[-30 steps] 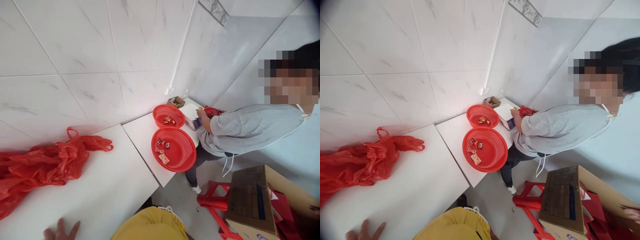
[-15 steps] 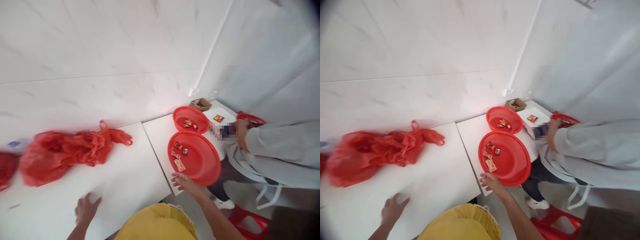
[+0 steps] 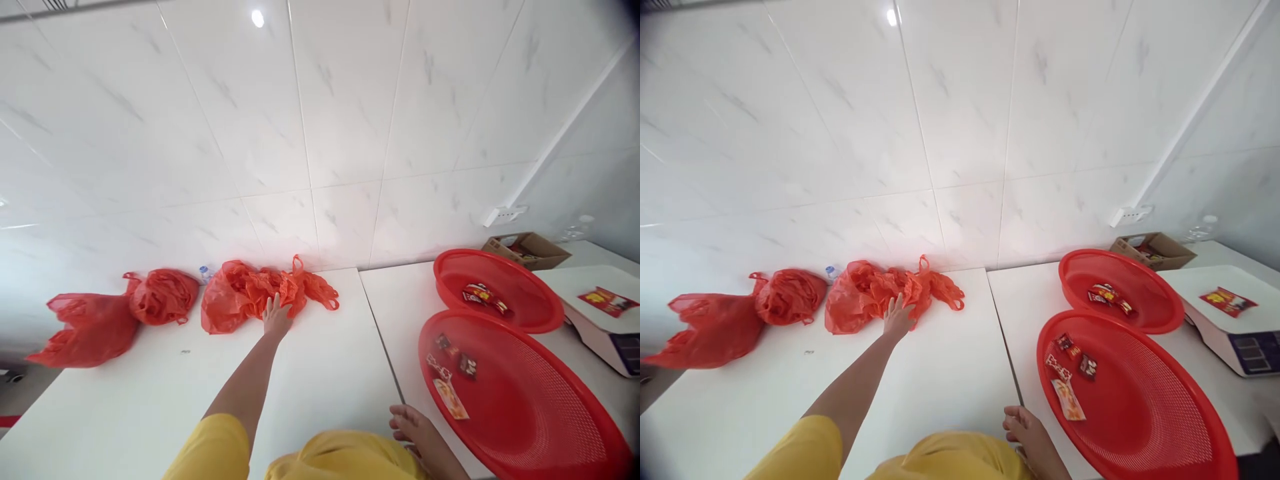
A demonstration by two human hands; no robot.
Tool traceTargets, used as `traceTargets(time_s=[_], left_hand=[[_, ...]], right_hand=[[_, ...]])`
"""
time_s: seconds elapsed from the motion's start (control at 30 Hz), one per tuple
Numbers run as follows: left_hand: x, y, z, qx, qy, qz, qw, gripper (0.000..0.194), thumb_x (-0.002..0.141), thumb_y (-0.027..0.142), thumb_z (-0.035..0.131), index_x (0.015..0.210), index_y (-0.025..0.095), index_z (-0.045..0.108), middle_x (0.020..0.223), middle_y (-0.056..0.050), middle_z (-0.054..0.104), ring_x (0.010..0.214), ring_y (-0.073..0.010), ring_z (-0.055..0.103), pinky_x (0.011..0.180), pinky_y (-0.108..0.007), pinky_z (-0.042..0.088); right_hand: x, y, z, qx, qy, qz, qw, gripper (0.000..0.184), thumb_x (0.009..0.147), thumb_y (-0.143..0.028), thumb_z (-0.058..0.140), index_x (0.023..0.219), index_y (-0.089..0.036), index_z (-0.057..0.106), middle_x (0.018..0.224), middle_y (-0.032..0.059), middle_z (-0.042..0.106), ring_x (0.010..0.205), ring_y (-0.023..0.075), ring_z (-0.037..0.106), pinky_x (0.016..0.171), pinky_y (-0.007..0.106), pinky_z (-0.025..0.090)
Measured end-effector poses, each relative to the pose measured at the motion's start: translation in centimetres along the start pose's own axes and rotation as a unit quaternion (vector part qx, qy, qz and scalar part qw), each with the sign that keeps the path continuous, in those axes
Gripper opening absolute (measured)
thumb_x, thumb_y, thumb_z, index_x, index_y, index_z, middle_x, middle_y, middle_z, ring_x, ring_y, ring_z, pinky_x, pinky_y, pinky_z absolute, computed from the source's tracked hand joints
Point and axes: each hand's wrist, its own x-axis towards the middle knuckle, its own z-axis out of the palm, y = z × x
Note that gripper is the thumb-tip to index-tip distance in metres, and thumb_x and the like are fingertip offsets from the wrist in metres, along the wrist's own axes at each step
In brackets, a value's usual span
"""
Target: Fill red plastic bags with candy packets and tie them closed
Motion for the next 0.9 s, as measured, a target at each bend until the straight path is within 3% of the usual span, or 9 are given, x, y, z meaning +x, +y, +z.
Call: traceTargets(time_s=[0.1, 0.23, 0.33, 0.43, 0.53, 0.63, 0.7, 0.8, 0.9], left_hand=[[2.6, 0.4, -0.5, -0.018, -0.014, -0.039, 0.999, 0.031, 0.071, 0.014, 0.065, 0.102, 0.015, 0.070, 0.141, -0.021, 0.051, 0.133, -0.0460, 0.038, 0.099, -0.063, 0.036], [1.7, 0.7, -0.2, -0.051, 0.016, 0.005, 0.999, 0.038, 0.083, 0.017, 0.052, 0.119, 0.015, 0.063, 0.140, -0.017, 0.053, 0.126, -0.0354, 0.050, 0.100, -0.053, 0.042], [-2.2, 0.9, 0.5, -0.077, 0.056, 0.068, 0.993, 0.047, 0.089, 0.019, 0.045, 0.135, 0.017, 0.051, 0.149, -0.013, 0.045, 0.134, -0.0271, 0.042, 0.110, -0.045, 0.036], [-7.3, 1.3, 1.1, -0.124, 0.109, 0.177, 0.970, 0.049, 0.089, 0.015, 0.043, 0.138, 0.019, 0.048, 0.150, -0.011, 0.043, 0.133, -0.0270, 0.044, 0.109, -0.047, 0.039], [-11.9, 1.7, 1.4, -0.135, 0.063, 0.268, 0.952, 0.055, 0.084, 0.009, 0.046, 0.138, 0.022, 0.049, 0.154, -0.009, 0.039, 0.133, -0.0276, 0.044, 0.108, -0.049, 0.041], [-15.2, 1.9, 1.9, -0.180, -0.017, 0.318, 0.931, 0.058, 0.080, 0.007, 0.049, 0.135, 0.025, 0.053, 0.151, -0.007, 0.045, 0.134, -0.0270, 0.045, 0.109, -0.049, 0.040], [-16.4, 1.5, 2.3, -0.250, -0.047, 0.260, 0.932, 0.051, 0.080, 0.012, 0.052, 0.129, 0.025, 0.059, 0.143, -0.008, 0.054, 0.129, -0.0258, 0.050, 0.107, -0.047, 0.043], [-16.6, 0.0, 2.8, -0.372, -0.062, 0.034, 0.926, 0.035, 0.082, 0.027, 0.053, 0.112, 0.019, 0.068, 0.121, -0.011, 0.069, 0.110, -0.0256, 0.064, 0.094, -0.041, 0.052], [-15.4, -2.0, 2.3, -0.410, -0.061, -0.140, 0.899, 0.034, 0.078, 0.037, 0.058, 0.101, 0.015, 0.070, 0.101, -0.011, 0.075, 0.098, -0.0274, 0.069, 0.088, -0.040, 0.054]], right_hand=[[1.6, -0.8, 0.6, -0.023, 0.021, -0.004, 1.000, 0.040, 0.069, -0.046, 0.059, 0.100, -0.022, 0.062, 0.096, 0.0091, 0.068, 0.083, 0.0210, 0.063, 0.069, 0.031, 0.045], [2.7, -2.6, 2.6, -0.047, -0.016, -0.025, 0.998, 0.037, 0.068, -0.044, 0.060, 0.098, -0.022, 0.063, 0.094, 0.0074, 0.068, 0.083, 0.0202, 0.064, 0.067, 0.030, 0.044], [2.5, -5.0, 4.7, -0.059, -0.041, -0.058, 0.996, 0.036, 0.071, -0.043, 0.060, 0.099, -0.021, 0.063, 0.095, 0.0072, 0.068, 0.084, 0.0199, 0.064, 0.068, 0.030, 0.045], [1.9, -8.4, 7.1, -0.039, -0.072, -0.100, 0.992, 0.042, 0.075, -0.045, 0.061, 0.109, -0.021, 0.059, 0.100, 0.0078, 0.068, 0.088, 0.0204, 0.065, 0.074, 0.032, 0.047], [1.7, -11.5, 9.6, 0.064, -0.082, -0.120, 0.987, 0.060, 0.079, -0.054, 0.061, 0.130, -0.026, 0.045, 0.119, 0.0086, 0.064, 0.099, 0.0213, 0.065, 0.081, 0.036, 0.050], [2.6, -12.9, 11.6, 0.153, -0.071, -0.113, 0.979, 0.053, 0.078, -0.056, 0.064, 0.121, -0.029, 0.052, 0.123, 0.0064, 0.064, 0.106, 0.0223, 0.064, 0.083, 0.037, 0.051], [3.8, -12.7, 11.9, 0.226, -0.060, -0.102, 0.967, 0.041, 0.076, -0.052, 0.067, 0.106, -0.025, 0.061, 0.109, 0.0059, 0.069, 0.098, 0.0224, 0.066, 0.081, 0.037, 0.053], [5.5, -11.6, 10.7, 0.339, -0.010, -0.100, 0.935, 0.030, 0.070, -0.045, 0.073, 0.088, -0.023, 0.064, 0.091, 0.0043, 0.072, 0.084, 0.0215, 0.068, 0.073, 0.034, 0.054], [6.0, -10.9, 8.5, 0.373, 0.018, -0.125, 0.919, 0.030, 0.067, -0.041, 0.078, 0.090, -0.025, 0.066, 0.093, 0.0018, 0.072, 0.085, 0.0201, 0.067, 0.071, 0.032, 0.054]])
